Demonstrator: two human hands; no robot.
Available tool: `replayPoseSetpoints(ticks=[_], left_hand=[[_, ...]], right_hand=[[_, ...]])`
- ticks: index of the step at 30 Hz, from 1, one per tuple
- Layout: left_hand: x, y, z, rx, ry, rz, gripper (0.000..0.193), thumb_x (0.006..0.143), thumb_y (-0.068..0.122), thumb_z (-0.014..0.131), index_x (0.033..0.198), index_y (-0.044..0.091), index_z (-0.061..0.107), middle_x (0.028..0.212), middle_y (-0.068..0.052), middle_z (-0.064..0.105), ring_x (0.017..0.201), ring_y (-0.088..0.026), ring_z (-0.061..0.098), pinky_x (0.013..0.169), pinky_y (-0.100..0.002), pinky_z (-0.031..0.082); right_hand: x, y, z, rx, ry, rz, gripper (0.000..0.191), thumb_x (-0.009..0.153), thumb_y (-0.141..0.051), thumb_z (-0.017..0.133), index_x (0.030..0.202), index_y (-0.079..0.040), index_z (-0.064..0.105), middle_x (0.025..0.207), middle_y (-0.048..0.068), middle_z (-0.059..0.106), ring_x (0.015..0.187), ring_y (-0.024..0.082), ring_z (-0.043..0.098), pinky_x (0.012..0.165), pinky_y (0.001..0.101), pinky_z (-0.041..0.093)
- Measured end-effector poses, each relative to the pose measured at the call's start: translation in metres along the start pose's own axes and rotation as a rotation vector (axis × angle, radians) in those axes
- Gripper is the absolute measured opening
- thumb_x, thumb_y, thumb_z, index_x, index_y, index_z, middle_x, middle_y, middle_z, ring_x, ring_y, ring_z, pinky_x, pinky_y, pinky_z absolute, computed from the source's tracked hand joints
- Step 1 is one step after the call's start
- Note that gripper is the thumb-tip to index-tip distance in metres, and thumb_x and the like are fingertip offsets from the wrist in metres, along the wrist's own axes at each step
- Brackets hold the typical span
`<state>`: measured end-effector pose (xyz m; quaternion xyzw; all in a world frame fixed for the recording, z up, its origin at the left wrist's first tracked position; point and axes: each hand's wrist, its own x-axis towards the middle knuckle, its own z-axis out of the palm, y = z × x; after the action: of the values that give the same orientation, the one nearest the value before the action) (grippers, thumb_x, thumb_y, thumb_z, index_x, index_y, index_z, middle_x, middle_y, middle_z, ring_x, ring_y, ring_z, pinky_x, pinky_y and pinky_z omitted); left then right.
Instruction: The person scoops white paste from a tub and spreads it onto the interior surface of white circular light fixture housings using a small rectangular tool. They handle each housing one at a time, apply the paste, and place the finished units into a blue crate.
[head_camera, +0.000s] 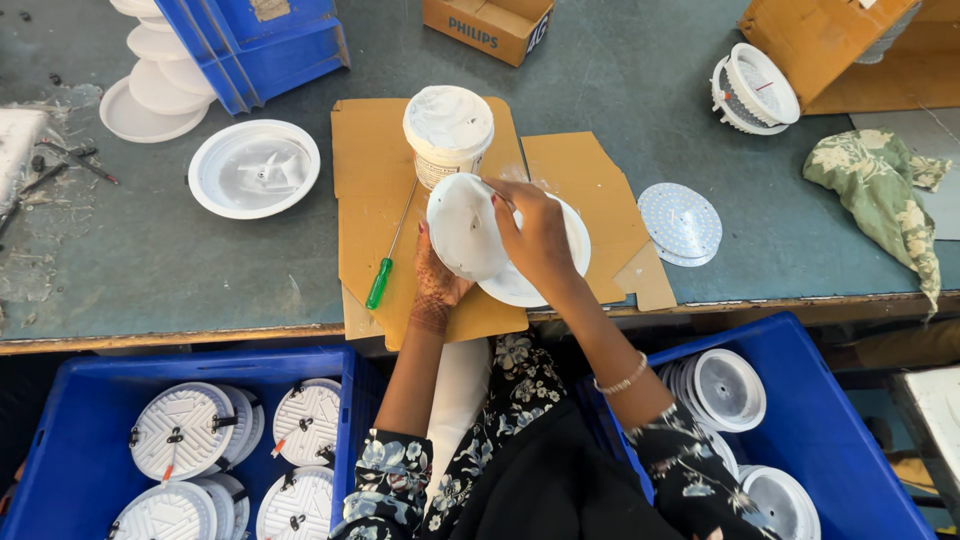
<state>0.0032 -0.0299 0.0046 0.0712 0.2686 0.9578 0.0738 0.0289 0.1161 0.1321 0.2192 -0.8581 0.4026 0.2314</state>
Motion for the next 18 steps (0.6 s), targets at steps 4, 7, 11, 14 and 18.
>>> replayPoseSetpoints(ticks=[4, 7, 11, 14, 18], left_hand=[[-0.001, 0.002, 0.006, 0.016, -0.027, 0.009, 0.107, 0.075, 0.054, 0.081, 0.156, 0.018, 0.021, 0.161, -0.022, 0.027, 0.153, -0.039, 0.023, 0.119, -0.062, 0.022], [-0.005, 0.004, 0.018, 0.053, -0.162, 0.003, 0.106, 0.075, 0.054, 0.08, 0.156, 0.017, 0.022, 0.161, -0.022, 0.027, 0.153, -0.04, 0.023, 0.12, -0.063, 0.021], [-0.007, 0.007, 0.029, 0.122, -0.214, 0.004, 0.106, 0.075, 0.054, 0.08, 0.156, 0.016, 0.023, 0.161, -0.023, 0.027, 0.153, -0.04, 0.022, 0.12, -0.063, 0.019], [-0.006, 0.008, 0.03, 0.17, -0.19, 0.005, 0.105, 0.076, 0.055, 0.079, 0.156, 0.015, 0.023, 0.161, -0.023, 0.027, 0.153, -0.04, 0.022, 0.121, -0.063, 0.018], [-0.005, 0.004, 0.028, 0.232, -0.149, 0.012, 0.105, 0.076, 0.055, 0.079, 0.156, 0.014, 0.024, 0.162, -0.024, 0.027, 0.153, -0.041, 0.022, 0.121, -0.063, 0.016]], right_hand=[[-0.013, -0.008, 0.016, -0.145, 0.026, -0.181, 0.04, 0.086, 0.004, 0.062, 0.125, 0.003, 0.068, 0.116, 0.02, 0.071, 0.105, 0.039, 0.067, 0.098, 0.0457, 0.052], [-0.045, -0.003, 0.011, -0.167, -0.008, -0.205, 0.044, 0.082, 0.004, 0.062, 0.126, 0.002, 0.067, 0.119, 0.019, 0.071, 0.108, 0.038, 0.068, 0.098, 0.0432, 0.053], [-0.069, 0.065, -0.026, 0.062, -0.029, 0.128, 0.025, 0.093, -0.004, 0.065, 0.117, -0.001, 0.072, 0.109, 0.014, 0.075, 0.096, 0.022, 0.072, 0.089, 0.0353, 0.056], [-0.068, 0.155, -0.091, 0.147, 0.247, 0.492, 0.02, 0.102, -0.02, 0.068, 0.105, -0.003, 0.076, 0.09, 0.004, 0.072, 0.077, 0.01, 0.058, 0.068, 0.0328, 0.047], [-0.072, 0.271, -0.201, 0.363, 0.74, 0.388, 0.017, 0.097, -0.003, 0.069, 0.112, 0.005, 0.067, 0.112, 0.015, 0.069, 0.098, 0.023, 0.07, 0.085, 0.037, 0.06]])
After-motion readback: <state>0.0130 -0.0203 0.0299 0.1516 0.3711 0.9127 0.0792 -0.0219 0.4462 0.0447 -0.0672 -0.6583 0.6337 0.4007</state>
